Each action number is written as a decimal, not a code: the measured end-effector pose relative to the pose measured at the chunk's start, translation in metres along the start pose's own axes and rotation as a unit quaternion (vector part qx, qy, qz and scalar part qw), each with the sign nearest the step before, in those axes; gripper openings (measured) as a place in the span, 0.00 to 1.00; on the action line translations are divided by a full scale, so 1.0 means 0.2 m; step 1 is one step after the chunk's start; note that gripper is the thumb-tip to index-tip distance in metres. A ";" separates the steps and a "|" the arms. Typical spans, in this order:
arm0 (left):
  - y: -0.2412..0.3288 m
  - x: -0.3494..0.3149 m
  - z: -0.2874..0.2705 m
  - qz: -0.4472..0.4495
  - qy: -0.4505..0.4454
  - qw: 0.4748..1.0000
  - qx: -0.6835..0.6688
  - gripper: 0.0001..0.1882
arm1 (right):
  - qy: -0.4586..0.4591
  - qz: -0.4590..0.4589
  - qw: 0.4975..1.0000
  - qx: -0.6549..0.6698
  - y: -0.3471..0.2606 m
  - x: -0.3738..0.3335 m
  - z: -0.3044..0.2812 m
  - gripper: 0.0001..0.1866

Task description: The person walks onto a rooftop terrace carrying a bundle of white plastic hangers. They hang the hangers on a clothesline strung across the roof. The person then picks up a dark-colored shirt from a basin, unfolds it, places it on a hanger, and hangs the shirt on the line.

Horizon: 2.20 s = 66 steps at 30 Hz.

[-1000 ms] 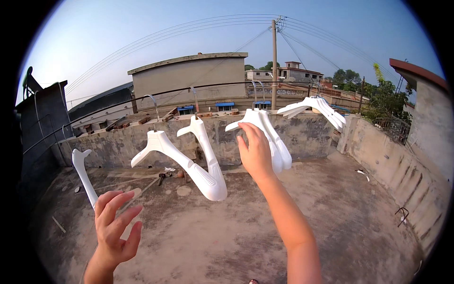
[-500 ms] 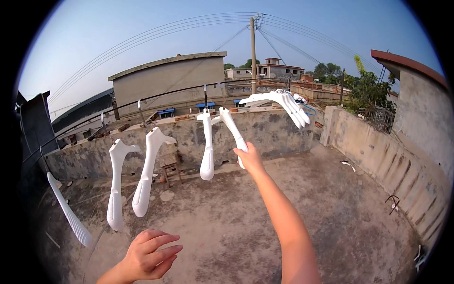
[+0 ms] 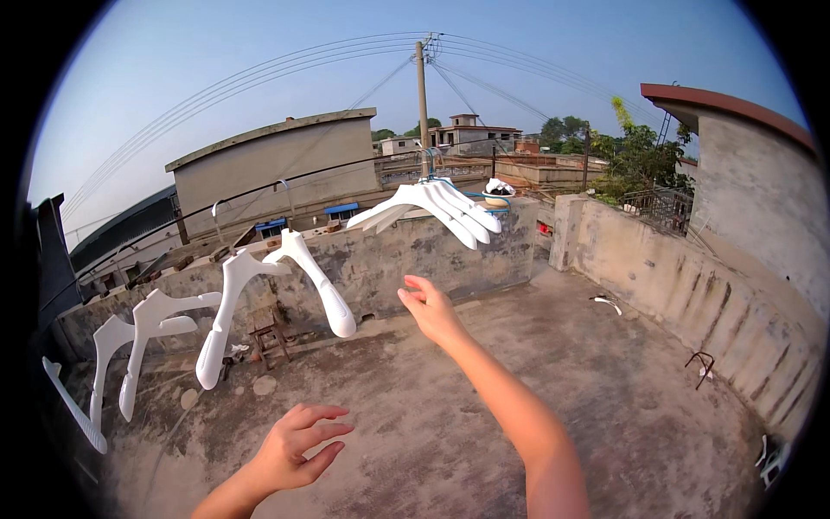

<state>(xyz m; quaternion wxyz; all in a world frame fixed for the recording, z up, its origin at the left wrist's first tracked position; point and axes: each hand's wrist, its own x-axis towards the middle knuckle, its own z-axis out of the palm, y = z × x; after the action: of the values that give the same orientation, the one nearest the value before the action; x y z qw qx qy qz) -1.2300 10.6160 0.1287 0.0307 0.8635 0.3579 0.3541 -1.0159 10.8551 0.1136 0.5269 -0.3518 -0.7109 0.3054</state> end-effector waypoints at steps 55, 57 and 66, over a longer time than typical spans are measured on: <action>-1.18 3.21 1.55 -0.402 0.281 0.793 -0.361 0.29 | 0.043 0.117 0.986 0.109 2.07 2.55 -2.64 0.17; -1.16 3.21 1.52 -0.402 0.273 0.806 -0.339 0.27 | 0.111 0.095 0.989 0.020 2.10 2.59 -2.73 0.23; -1.22 2.85 1.30 -0.406 0.368 0.772 -0.321 0.23 | 0.175 -0.256 0.933 -0.183 1.47 2.22 -2.30 0.16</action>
<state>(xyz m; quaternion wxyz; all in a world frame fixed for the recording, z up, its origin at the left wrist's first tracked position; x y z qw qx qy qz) -0.9297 11.2141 0.1945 0.3129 0.3814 0.5246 0.6939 -0.6078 11.4153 0.2338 0.6297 -0.2958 -0.7171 -0.0411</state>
